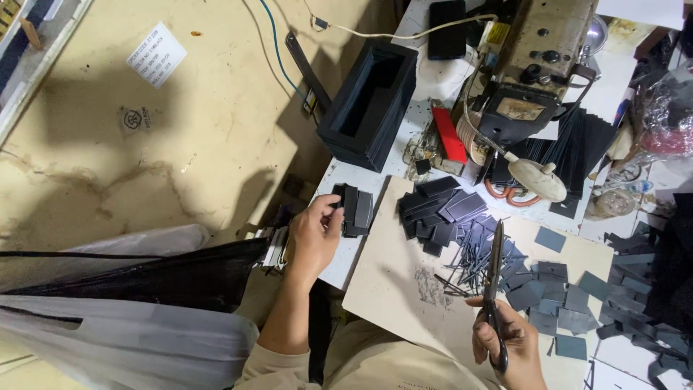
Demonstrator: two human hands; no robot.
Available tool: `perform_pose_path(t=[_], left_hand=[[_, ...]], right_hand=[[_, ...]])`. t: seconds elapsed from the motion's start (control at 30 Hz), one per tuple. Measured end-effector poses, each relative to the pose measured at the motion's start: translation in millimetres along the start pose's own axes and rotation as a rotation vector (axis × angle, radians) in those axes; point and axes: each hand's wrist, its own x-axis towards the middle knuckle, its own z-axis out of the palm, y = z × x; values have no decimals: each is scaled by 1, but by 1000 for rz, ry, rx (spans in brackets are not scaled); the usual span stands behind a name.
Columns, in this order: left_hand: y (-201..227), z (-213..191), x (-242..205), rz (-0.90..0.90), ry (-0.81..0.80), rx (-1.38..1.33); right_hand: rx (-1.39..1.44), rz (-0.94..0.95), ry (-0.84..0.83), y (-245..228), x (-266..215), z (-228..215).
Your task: Trimming small rectangular pieces of material using scissors in a workshop.
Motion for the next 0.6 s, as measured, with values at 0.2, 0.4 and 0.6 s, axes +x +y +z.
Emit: perform_pose_path(t=[0.2,0.4,0.6], left_hand=[[17,20,8,10,-69,-107],[44,2,29,61,58,-128],[44,9,37,171,64,-221]], right_hand=[[-21,29,18,-5,2,0],[-42,58,37,-7,6,-4],[-72,63,34,-5,7,-5]])
